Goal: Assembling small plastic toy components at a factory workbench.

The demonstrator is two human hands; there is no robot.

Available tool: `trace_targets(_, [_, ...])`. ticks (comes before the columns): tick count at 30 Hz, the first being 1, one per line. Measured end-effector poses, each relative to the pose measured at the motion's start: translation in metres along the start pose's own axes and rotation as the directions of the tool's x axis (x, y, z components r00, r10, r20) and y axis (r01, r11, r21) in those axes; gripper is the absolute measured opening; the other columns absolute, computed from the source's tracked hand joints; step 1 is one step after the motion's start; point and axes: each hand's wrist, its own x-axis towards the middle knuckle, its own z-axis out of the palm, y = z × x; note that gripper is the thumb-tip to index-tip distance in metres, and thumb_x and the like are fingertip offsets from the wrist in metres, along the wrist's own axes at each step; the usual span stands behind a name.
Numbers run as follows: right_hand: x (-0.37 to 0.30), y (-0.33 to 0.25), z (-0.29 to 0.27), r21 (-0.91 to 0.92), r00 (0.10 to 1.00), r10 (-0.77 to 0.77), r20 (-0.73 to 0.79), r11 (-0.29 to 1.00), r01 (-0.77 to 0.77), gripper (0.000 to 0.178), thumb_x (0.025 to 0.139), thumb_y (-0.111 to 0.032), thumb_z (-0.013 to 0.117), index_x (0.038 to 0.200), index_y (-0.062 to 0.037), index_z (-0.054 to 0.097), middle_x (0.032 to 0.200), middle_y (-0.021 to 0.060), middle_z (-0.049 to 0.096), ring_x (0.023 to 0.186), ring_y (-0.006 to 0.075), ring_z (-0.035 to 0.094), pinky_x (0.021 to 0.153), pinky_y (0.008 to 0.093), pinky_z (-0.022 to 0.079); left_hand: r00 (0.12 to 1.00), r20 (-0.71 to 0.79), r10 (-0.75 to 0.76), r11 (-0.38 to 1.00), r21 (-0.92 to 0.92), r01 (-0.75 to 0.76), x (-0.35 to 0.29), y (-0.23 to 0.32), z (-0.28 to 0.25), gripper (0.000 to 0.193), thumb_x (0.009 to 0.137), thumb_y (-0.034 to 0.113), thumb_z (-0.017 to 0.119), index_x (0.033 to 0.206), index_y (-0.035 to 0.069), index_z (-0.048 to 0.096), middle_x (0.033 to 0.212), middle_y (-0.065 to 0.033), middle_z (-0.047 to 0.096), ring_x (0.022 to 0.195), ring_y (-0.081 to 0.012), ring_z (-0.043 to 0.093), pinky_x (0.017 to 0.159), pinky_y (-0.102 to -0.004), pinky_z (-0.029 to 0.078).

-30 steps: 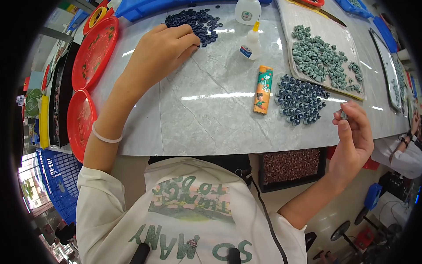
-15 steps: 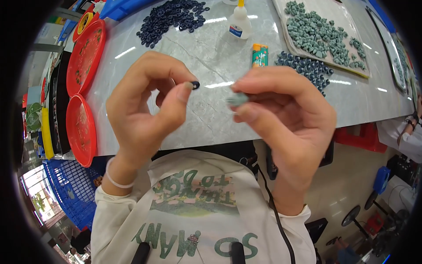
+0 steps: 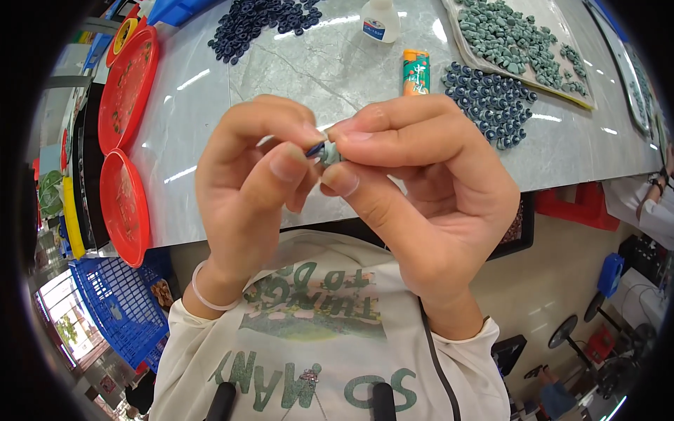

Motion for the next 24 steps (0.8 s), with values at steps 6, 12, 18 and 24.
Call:
trace_targets(6, [-0.002, 0.008, 0.003, -0.098, 0.992, -0.111, -0.059, 0.99, 0.104, 0.013, 0.075, 0.005, 0.063, 0.086, 0.003, 0.056, 0.091, 0.0145, 0.055, 0.08, 0.0173, 0.057, 0.063, 0.0233, 0.05, 0.993, 0.044, -0.107, 0.983, -0.144, 0.113, 0.002, -0.004, -0.006, 0.023, 0.079, 0.015, 0.066, 0.093, 0.0, 0.056, 0.089, -0.0073, 0.053, 0.071, -0.0103, 0.051, 0.055, -0.0194, 0.041])
trace_targets(12, [-0.003, 0.005, 0.001, -0.115, 0.995, -0.095, -0.024, 0.989, 0.092, 0.013, 0.075, 0.004, 0.064, 0.086, 0.0028, 0.056, 0.087, 0.0127, 0.056, 0.069, 0.015, 0.057, 0.057, 0.022, 0.05, 0.965, 0.153, 0.211, 0.914, 0.32, -0.25, 0.005, -0.009, -0.015, 0.021, 0.077, 0.006, 0.067, 0.093, -0.002, 0.057, 0.088, -0.0081, 0.053, 0.075, -0.0123, 0.051, 0.058, -0.0217, 0.042])
trace_targets(18, [-0.003, 0.006, -0.006, 0.039, 0.998, 0.056, -0.003, 0.998, -0.056, 0.012, 0.076, 0.003, 0.063, 0.087, 0.0026, 0.057, 0.087, 0.0118, 0.056, 0.066, 0.0139, 0.056, 0.058, 0.0221, 0.049, 0.912, 0.261, 0.317, 0.825, 0.399, -0.401, 0.006, -0.011, -0.015, 0.026, 0.075, 0.006, 0.069, 0.096, -0.001, 0.056, 0.092, -0.0097, 0.052, 0.075, -0.0125, 0.05, 0.061, -0.0219, 0.042])
trace_targets(24, [0.004, 0.002, -0.045, -0.103, 0.995, -0.039, -0.089, 0.994, 0.029, 0.016, 0.08, 0.002, 0.058, 0.096, 0.0026, 0.059, 0.094, 0.0127, 0.057, 0.068, 0.0152, 0.056, 0.068, 0.0255, 0.048, 0.967, 0.108, 0.231, 0.834, 0.49, -0.254, -0.005, -0.015, -0.019, 0.029, 0.075, 0.002, 0.064, 0.101, 0.0, 0.052, 0.099, -0.0093, 0.047, 0.074, -0.0108, 0.046, 0.064, -0.0205, 0.039])
